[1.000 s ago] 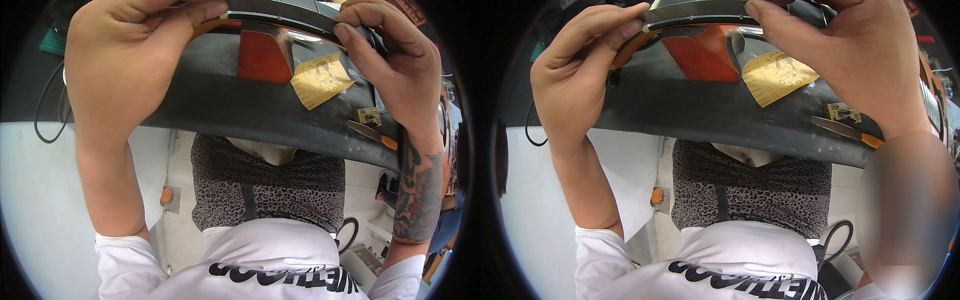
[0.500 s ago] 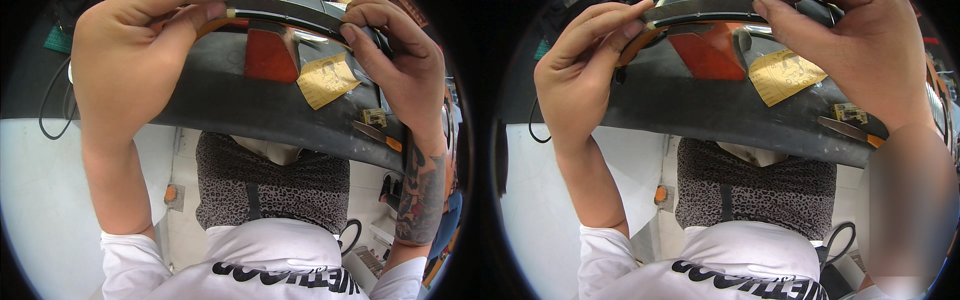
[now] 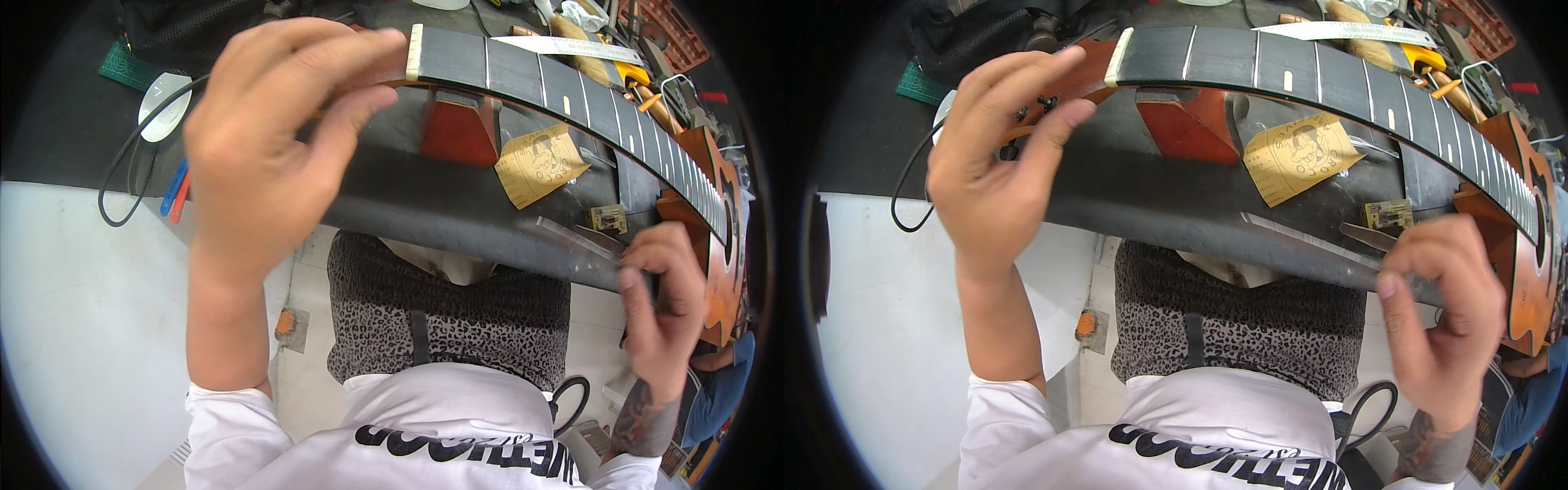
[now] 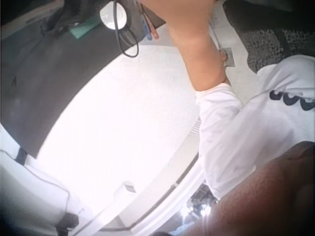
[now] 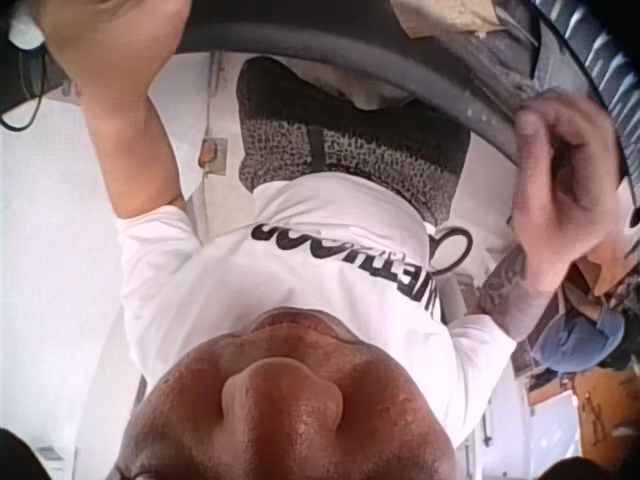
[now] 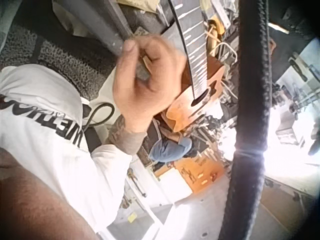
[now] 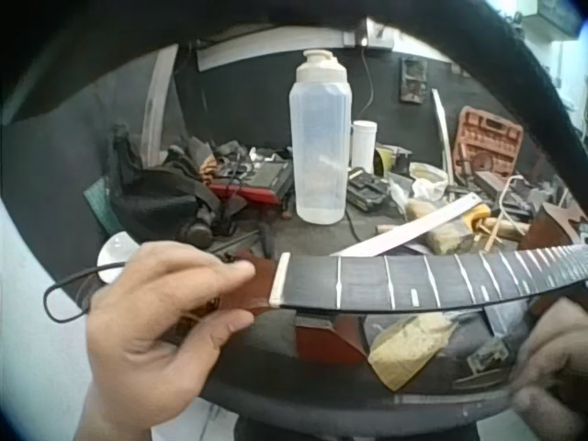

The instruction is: The person files the edges of the guitar fretboard using a metal file. They hold the guitar neck with one hand and use the file to smooth the fret ends, moving along the length of the neck. The person switches between different files and repeatedly checks the surface with their fingers.

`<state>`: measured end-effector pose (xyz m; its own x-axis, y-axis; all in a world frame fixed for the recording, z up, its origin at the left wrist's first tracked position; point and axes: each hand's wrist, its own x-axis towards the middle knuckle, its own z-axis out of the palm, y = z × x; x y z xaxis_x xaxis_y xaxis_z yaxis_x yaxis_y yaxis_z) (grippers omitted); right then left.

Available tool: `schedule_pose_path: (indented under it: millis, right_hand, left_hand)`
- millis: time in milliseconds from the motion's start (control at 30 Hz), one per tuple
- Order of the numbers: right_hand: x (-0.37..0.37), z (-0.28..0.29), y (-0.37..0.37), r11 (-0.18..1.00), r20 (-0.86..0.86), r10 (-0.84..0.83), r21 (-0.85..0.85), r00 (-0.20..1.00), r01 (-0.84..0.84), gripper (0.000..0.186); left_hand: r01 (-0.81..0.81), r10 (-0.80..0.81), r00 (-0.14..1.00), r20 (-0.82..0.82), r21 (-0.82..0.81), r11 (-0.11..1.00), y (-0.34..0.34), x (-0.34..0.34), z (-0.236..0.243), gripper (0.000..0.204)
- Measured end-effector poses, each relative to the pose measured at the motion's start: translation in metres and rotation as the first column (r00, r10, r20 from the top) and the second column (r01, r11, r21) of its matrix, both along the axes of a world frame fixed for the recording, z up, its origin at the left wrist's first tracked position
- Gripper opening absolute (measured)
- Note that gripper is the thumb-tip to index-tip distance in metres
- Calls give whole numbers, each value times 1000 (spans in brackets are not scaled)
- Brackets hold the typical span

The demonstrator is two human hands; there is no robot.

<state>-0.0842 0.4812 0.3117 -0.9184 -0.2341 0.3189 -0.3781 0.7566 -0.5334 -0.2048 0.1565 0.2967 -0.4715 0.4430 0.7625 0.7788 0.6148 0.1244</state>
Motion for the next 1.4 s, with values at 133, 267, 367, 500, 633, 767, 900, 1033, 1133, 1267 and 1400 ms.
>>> schedule_pose_path:
  millis: [133,267,367,500,633,767,900,1033,1133,1267,1400]
  right_hand:
    - [12,-42,10,982,152,-149,-93,977,164,10]
    - [4,-61,6,985,72,-110,-126,991,118,11]
    - [-1,-74,5,984,11,-100,-145,995,100,12]
    - [-6,-89,9,987,-71,-85,-144,994,74,14]
    - [-6,-96,6,988,-113,-87,-133,990,72,17]
    - [1,-101,3,996,-107,-71,-64,992,65,23]
    - [11,-101,-4,998,-84,-64,11,994,65,26]
    - [24,-101,-14,993,-131,-60,96,990,73,26]
    - [30,-96,-13,988,-103,-41,147,994,56,31]
    - [18,-107,-10,980,-297,1,189,955,58,21]
    - [18,-103,-9,975,-315,11,215,949,60,19]
  left_hand:
    - [28,-28,997,-72,1,1000,13,-14,-17,31]
    - [-32,29,992,-122,-23,999,17,-12,-16,26]
    - [-92,99,991,-85,80,993,24,-10,-22,22]
    - [-163,171,985,-35,173,971,30,-9,-28,20]
    - [-213,221,975,-8,237,948,27,-3,-45,31]
    - [-192,214,974,-72,234,953,14,-10,-77,51]
    - [-222,243,968,-56,251,942,9,-7,-80,38]
    - [-261,286,954,-89,220,940,-2,1,-80,35]
    - [-261,291,944,-157,183,948,-4,3,-81,36]
    - [-303,322,932,-166,130,944,-8,8,-79,37]
    - [-292,309,935,-173,118,949,-8,8,-79,39]
